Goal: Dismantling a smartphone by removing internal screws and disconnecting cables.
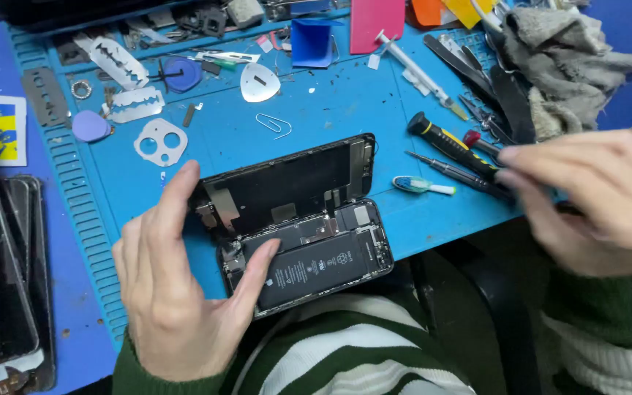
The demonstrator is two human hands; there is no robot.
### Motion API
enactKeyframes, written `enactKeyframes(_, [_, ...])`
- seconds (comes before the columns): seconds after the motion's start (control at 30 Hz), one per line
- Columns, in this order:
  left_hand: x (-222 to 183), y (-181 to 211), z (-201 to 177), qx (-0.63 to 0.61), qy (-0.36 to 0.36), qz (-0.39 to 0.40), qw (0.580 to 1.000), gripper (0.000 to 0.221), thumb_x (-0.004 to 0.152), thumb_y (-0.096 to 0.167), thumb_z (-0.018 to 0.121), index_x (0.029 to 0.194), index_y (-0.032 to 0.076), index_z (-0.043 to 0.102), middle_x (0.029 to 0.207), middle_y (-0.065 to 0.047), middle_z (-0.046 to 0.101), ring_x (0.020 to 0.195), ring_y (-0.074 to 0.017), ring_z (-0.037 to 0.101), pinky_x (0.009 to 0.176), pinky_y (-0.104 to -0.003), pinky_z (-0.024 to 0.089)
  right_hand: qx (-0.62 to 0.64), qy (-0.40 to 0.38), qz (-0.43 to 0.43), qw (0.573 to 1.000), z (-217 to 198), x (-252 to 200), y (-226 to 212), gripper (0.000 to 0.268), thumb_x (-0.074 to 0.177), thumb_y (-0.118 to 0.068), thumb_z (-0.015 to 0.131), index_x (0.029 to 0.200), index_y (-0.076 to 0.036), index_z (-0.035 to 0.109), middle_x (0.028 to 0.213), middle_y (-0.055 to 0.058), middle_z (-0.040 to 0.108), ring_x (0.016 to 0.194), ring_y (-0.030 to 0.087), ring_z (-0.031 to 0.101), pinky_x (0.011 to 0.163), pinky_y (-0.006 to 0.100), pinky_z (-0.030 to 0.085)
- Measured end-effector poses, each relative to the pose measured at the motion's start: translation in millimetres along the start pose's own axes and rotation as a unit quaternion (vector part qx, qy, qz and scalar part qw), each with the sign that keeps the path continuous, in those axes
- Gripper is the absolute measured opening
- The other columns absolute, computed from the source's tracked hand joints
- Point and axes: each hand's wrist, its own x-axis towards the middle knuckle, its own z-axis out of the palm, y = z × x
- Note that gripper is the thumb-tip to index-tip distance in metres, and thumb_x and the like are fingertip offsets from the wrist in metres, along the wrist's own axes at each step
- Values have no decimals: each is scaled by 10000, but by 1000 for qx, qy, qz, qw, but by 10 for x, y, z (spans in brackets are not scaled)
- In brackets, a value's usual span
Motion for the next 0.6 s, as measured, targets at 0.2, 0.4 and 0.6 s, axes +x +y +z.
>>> enactKeyframes(0.2, [-1,24,-3,0,-4,-10,1000,805,923,349,881,1492,-41,466,1299,-161,634,1033,-334,555,916,-412,398,-24,-26,146,989,-175,-142,80,110,1210,114,787,1302,170,769,1247,276,759,1089,384,676,1064,475,516])
enactKeyframes(0.4, [-9,3,11,-2,3,-1,1000,793,925,347,875,1483,-37,463,1358,-154,630,1032,-331,557,916,-408,402,-19,-83,91,992,-198,208,-95,239,1050,-19,802,1247,111,761,1058,211,772,864,327,701,802,441,498])
enactKeyframes(0.6, [-12,1,14,0,8,3,1000,792,929,354,870,1481,-42,463,1369,-157,627,1019,-330,561,896,-407,405,-23,-77,84,993,-190,225,-55,185,1063,49,822,1225,117,765,1049,230,759,794,308,645,798,425,494])
